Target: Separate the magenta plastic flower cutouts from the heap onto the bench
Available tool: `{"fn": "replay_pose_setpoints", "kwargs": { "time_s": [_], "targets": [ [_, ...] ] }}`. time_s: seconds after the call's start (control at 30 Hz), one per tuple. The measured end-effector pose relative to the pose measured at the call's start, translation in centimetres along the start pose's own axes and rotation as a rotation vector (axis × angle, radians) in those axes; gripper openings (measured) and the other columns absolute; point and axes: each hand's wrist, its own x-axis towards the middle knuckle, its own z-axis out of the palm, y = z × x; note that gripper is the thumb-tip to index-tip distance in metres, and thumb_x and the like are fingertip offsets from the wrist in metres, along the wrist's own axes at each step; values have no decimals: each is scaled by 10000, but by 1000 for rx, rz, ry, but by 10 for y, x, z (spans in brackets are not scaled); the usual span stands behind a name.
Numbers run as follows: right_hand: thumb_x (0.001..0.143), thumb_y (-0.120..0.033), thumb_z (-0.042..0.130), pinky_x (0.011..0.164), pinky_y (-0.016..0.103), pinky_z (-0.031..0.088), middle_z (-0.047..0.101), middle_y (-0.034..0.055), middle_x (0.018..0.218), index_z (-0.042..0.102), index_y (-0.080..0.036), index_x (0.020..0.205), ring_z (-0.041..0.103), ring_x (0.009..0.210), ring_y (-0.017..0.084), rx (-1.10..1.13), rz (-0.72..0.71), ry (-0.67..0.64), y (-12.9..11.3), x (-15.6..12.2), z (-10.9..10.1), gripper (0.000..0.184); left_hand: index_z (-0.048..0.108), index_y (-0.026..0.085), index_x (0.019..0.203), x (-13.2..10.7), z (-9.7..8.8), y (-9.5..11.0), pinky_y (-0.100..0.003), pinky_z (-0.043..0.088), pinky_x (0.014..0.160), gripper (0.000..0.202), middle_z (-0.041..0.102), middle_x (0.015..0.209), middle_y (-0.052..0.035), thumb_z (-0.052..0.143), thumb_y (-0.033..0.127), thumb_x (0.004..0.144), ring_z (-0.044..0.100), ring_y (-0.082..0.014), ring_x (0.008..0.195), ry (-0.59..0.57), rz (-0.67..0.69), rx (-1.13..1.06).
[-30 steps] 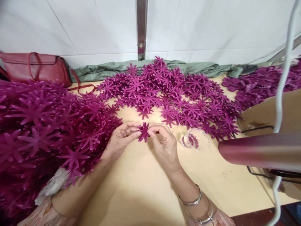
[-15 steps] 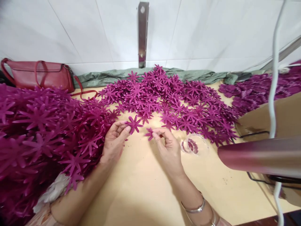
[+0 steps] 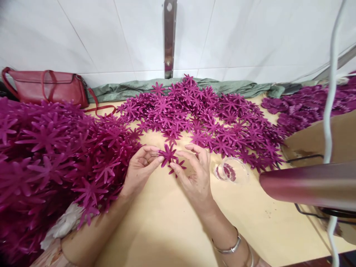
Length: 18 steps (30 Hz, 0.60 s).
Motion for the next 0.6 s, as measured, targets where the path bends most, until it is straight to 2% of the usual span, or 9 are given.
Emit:
{"fn": "replay_pose_setpoints", "kwargs": {
  "time_s": [0.13,0.43,0.6],
  "targets": [
    [931,-282,756,981,491,485,663,58,1086,746,-295,1005,624,1084,265,-2,-17,-10,-1,-1,1,76,707,188,954,-4,3,-1,-236,580,795,288,757,883,-12,900,304,774,717,-126,814,-116,-74,-3],
    [962,-225,707,874,428,519,729,33,977,751,-286,951,662,955,229,28,-77,-56,3,1,-4,76,723,193,992,-3,1,-5,-217,571,791,326,769,907,-10,923,293,754,719,-112,816,-133,-118,-39],
    [923,-245,761,858,413,535,721,29,935,729,-269,869,683,921,227,56,-16,-20,-1,1,-3,67,737,184,970,-4,0,-5,-232,553,746,291,752,850,-11,902,327,778,685,-121,767,-144,-118,25]
  ]
}}
